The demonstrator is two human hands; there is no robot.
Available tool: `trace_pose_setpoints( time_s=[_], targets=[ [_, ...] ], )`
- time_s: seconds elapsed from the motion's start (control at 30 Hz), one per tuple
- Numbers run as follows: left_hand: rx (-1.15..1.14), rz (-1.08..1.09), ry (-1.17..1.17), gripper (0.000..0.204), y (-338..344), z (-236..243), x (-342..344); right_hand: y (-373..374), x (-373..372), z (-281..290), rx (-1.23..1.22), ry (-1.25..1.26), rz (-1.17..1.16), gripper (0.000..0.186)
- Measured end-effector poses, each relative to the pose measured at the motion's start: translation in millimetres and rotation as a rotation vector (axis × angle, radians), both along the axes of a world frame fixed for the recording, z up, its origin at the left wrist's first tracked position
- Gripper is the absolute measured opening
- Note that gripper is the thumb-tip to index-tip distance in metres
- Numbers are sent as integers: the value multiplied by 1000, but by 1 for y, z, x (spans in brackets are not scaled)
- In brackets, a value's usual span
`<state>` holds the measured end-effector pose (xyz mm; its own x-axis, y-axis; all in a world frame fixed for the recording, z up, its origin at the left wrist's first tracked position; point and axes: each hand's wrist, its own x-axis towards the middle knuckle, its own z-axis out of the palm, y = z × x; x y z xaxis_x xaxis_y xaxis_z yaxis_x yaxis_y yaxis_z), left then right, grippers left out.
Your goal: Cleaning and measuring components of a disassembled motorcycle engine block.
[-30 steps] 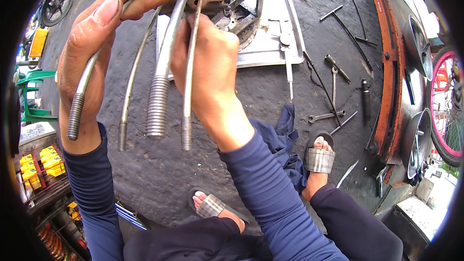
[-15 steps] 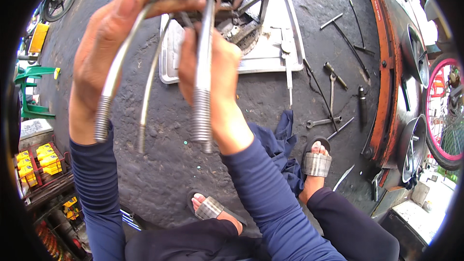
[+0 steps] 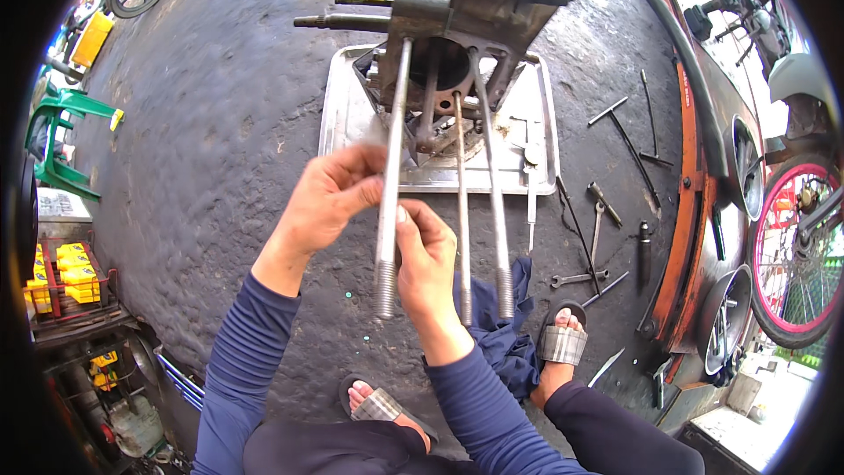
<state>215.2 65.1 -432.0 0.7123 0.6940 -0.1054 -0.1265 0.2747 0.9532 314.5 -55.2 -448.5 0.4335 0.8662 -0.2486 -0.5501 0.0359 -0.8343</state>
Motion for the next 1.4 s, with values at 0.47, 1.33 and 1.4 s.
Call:
trace_pose_setpoints(
  time_s=[0.47,1.33,1.4],
  targets=[
    [322,255,101,26,32,21,-46,17,1,45,-39,185,204,20],
    [733,409,38,25,15,27,31,-11,134,124,114,-1294,-419,12],
    [763,429,46,27,21,31,34,11,136,146,188,-1448,-307,11]
  ],
)
